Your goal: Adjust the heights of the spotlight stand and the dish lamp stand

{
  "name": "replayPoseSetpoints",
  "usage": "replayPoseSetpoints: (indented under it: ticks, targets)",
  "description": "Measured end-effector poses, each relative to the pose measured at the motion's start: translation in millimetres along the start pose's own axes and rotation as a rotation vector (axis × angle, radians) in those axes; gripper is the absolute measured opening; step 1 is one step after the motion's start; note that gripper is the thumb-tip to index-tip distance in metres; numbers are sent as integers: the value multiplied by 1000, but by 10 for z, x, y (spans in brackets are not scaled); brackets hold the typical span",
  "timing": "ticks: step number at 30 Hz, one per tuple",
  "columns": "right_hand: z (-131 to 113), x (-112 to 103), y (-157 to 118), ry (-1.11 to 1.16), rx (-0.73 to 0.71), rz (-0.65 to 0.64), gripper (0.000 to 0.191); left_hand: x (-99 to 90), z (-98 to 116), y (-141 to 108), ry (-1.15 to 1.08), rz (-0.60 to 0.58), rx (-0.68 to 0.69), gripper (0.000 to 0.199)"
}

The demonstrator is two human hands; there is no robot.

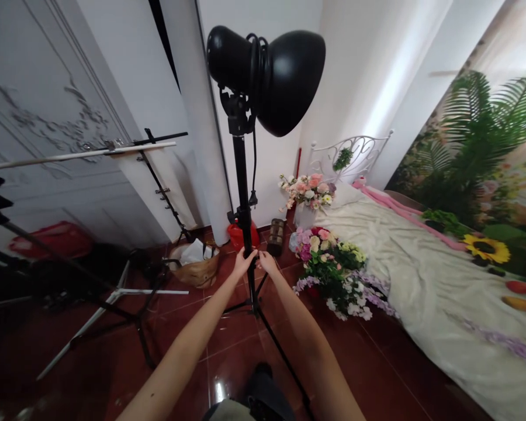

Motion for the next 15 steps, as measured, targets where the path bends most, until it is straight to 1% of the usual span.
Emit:
replayPoseSetpoints:
  ticks: [4, 8, 10, 15]
  targets:
    - [-6, -60, 148, -8, 74, -44, 33, 42, -118, 92, 26, 106, -75, 32]
    - [-7, -89, 218, -17, 119, -83, 42, 85, -141, 134, 45, 191, -97, 37]
    - [10, -86, 243, -40, 131, -72, 46, 95, -153, 141, 53, 214, -98, 37]
    - [76, -89, 336, -136, 152, 7, 52, 90, -238, 149, 120, 238, -86, 35]
Point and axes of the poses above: each hand's wrist, its own y-axis towards the middle knuckle, its own x-axis out of the palm, z = x × y, the point moved 5 cm from there along y, towards the middle knuckle, and after that the axes turned 8 degrees about -y, right-handed, at the moved point
